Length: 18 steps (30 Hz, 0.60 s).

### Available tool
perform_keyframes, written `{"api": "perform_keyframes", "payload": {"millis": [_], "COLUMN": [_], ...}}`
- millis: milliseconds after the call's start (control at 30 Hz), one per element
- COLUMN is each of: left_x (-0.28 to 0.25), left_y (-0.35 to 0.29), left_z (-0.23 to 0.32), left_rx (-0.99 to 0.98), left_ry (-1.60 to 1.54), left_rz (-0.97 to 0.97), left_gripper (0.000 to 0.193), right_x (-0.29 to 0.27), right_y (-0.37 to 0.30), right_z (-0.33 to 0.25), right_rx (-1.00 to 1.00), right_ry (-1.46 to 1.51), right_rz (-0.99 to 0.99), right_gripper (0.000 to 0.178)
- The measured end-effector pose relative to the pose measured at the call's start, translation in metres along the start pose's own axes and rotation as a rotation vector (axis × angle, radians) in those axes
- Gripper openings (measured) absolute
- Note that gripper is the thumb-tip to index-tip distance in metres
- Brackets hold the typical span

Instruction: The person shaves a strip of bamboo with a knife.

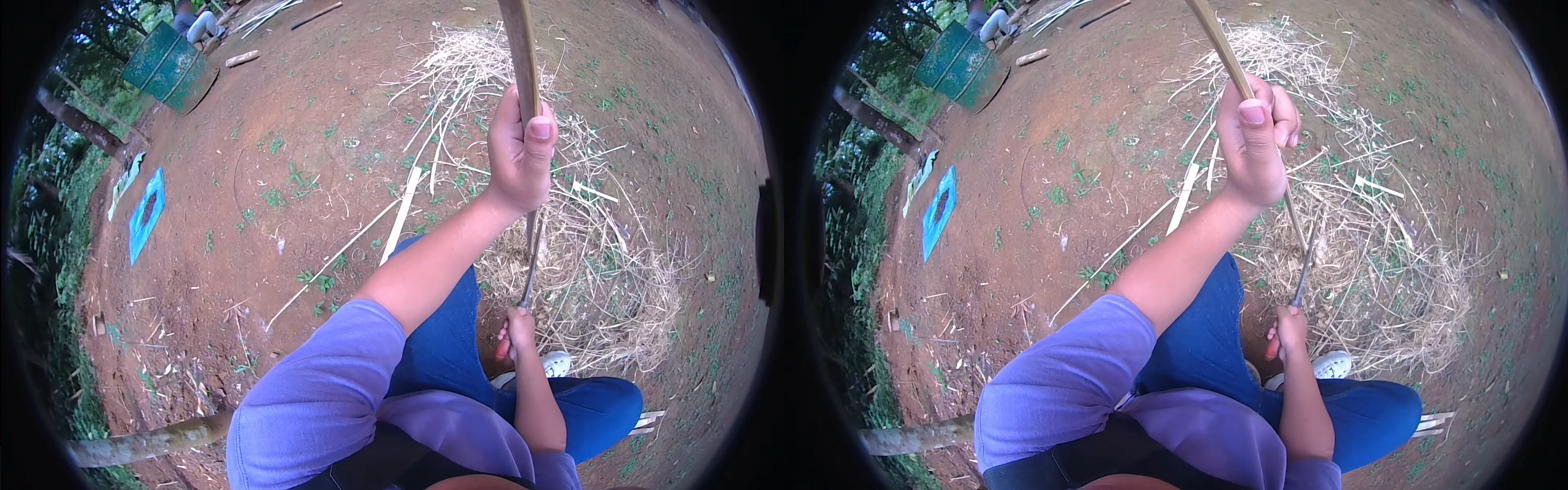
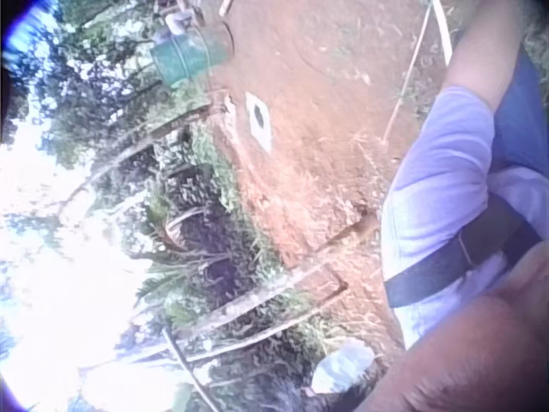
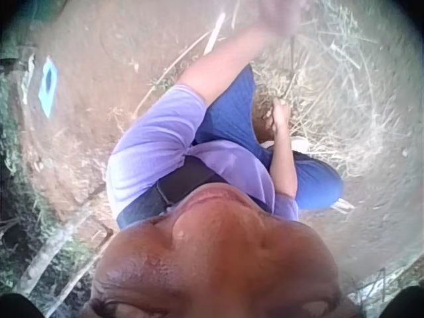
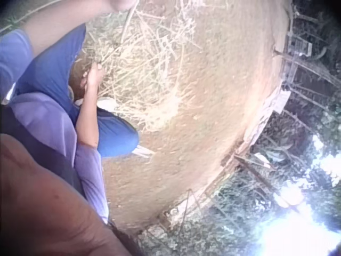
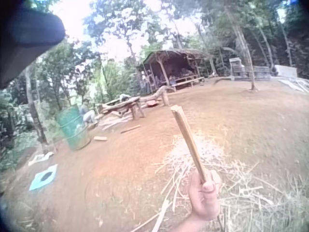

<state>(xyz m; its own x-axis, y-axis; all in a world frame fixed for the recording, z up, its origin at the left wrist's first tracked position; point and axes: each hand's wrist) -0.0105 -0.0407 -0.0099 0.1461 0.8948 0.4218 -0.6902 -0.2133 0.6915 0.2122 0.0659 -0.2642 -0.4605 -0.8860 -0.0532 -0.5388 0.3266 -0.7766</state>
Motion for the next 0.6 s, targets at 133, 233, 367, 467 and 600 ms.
{"api": "perform_keyframes", "payload": {"millis": [133,233,367,467,600], "left_x": [0.001,-0.004,-0.003,0.004,0.002], "left_y": [0.005,0.007,0.008,0.010,-0.014], "left_z": [-0.003,-0.003,-0.007,-0.015,-0.052], "left_rx": [-0.020,-0.045,-0.088,-0.094,-0.271], "left_ry": [-0.017,-0.008,-0.025,-0.012,0.054], "left_rz": [-0.010,0.007,-0.068,-0.045,-0.075], "left_gripper": [0.051,0.051,0.056,0.063,0.100], "right_x": [0.008,0.001,-0.031,-0.027,-0.032], "right_y": [-0.009,0.020,0.052,0.038,0.017], "right_z": [-0.018,0.023,0.055,0.025,-0.024], "right_rx": [-0.291,-0.045,0.137,0.018,-0.186], "right_ry": [-0.086,-0.038,-0.185,-0.051,0.118], "right_rz": [-0.047,0.004,0.046,0.069,0.082], "right_gripper": [0.018,0.017,0.018,0.018,0.015]}}
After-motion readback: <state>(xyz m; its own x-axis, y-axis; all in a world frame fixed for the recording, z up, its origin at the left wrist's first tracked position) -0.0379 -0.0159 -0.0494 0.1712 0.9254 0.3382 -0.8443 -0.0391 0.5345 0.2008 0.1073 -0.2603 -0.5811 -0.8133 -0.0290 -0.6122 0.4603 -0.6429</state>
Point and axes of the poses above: each hand's wrist, its own y-axis towards the middle knuckle, its own x-axis out of the palm, z = x × y, and after that the axes turned 10 degrees about z, right-handed
